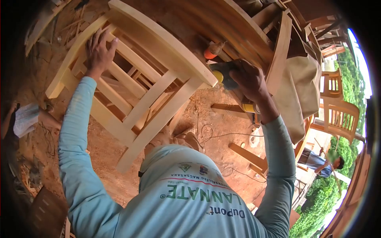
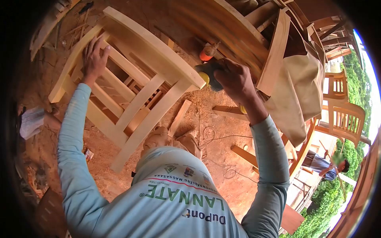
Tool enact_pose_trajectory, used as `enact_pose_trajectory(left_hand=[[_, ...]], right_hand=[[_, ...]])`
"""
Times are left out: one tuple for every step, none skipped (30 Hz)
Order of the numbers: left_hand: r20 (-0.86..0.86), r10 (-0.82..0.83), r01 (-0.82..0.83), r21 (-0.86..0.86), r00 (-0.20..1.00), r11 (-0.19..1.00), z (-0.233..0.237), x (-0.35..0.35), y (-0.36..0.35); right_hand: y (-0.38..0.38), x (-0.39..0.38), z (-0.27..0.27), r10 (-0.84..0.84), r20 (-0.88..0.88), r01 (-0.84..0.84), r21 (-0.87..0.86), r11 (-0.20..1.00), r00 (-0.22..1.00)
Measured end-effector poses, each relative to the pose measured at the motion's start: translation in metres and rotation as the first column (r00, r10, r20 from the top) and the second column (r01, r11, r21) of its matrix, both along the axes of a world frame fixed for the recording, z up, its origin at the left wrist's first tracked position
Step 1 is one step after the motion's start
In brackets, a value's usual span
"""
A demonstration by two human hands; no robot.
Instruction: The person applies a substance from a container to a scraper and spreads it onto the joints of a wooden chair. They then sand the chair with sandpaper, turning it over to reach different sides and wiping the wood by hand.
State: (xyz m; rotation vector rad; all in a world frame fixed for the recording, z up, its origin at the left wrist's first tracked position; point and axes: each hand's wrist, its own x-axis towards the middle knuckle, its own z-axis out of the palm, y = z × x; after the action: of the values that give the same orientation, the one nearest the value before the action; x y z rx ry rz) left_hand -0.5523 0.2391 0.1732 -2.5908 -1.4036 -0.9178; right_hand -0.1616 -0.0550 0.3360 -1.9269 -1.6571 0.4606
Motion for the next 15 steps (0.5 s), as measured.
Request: enact_pose_trajectory(left_hand=[[-0.014, 0.008, -0.008, 0.007, 1.0, 1.0, 0.0, 0.0, 0.0], [-0.012, 0.01, -0.01, 0.01, 1.0, 1.0, -0.002, -0.001, 0.001], [-0.011, 0.011, -0.011, 0.014, 1.0, 1.0, -0.004, -0.001, 0.002], [-0.012, 0.012, -0.012, 0.019, 1.0, 1.0, -0.006, -0.001, 0.003], [-0.011, 0.015, -0.015, 0.018, 1.0, 1.0, -0.007, -0.002, 0.004], [-0.009, 0.016, -0.016, 0.016, 1.0, 1.0, -0.008, -0.003, 0.005], [-0.006, 0.016, -0.016, 0.015, 1.0, 1.0, -0.009, -0.002, 0.005], [-0.018, 0.025, -0.025, 0.022, 1.0, 0.999, -0.009, -0.002, 0.005], [-0.03, 0.035, -0.034, 0.03, 0.999, 0.999, -0.009, -0.001, 0.005], [-0.043, 0.045, -0.044, 0.038, 0.998, 0.998, -0.009, -0.001, 0.004], [-0.046, 0.046, -0.044, 0.033, 0.998, 0.998, -0.008, -0.001, 0.004], [-0.05, 0.046, -0.044, 0.027, 0.998, 0.999, -0.006, -0.001, 0.003], [-0.054, 0.045, -0.044, 0.021, 0.997, 0.999, -0.006, -0.001, 0.003], [-0.055, 0.048, -0.047, 0.021, 0.997, 0.999, -0.006, -0.001, 0.003], [-0.055, 0.051, -0.05, 0.022, 0.997, 0.999, -0.007, -0.001, 0.003]], right_hand=[[0.003, -0.003, 0.001, -0.036, -0.025, 0.035, -0.043, 0.998, 0.999], [0.005, -0.006, 0.001, -0.074, -0.05, 0.07, -0.085, 0.994, 0.996], [0.005, -0.006, 0.0, -0.075, -0.032, 0.072, -0.089, 0.993, 0.997], [0.006, -0.006, -0.001, -0.076, -0.015, 0.074, -0.092, 0.993, 0.997], [0.007, -0.006, -0.003, -0.078, 0.003, 0.078, -0.095, 0.992, 0.997], [0.007, -0.008, -0.002, -0.086, -0.002, 0.085, -0.107, 0.991, 0.996], [0.006, -0.009, -0.002, -0.094, -0.007, 0.093, -0.119, 0.989, 0.996], [0.006, -0.009, -0.001, -0.104, -0.011, 0.101, -0.13, 0.986, 0.995], [0.005, -0.007, -0.005, -0.081, 0.023, 0.083, -0.12, 0.989, 0.996], [0.004, -0.003, -0.012, -0.058, 0.056, 0.064, -0.111, 0.992, 0.997], [0.004, -0.003, -0.014, -0.035, 0.088, 0.044, -0.103, 0.994, 0.996], [0.004, -0.004, -0.014, -0.042, 0.098, 0.053, -0.104, 0.993, 0.994], [0.004, -0.007, -0.012, -0.051, 0.108, 0.062, -0.106, 0.992, 0.993], [0.004, -0.01, -0.011, -0.059, 0.117, 0.072, -0.108, 0.992, 0.991], [0.004, -0.008, -0.013, -0.023, 0.141, 0.039, -0.114, 0.993, 0.99]])
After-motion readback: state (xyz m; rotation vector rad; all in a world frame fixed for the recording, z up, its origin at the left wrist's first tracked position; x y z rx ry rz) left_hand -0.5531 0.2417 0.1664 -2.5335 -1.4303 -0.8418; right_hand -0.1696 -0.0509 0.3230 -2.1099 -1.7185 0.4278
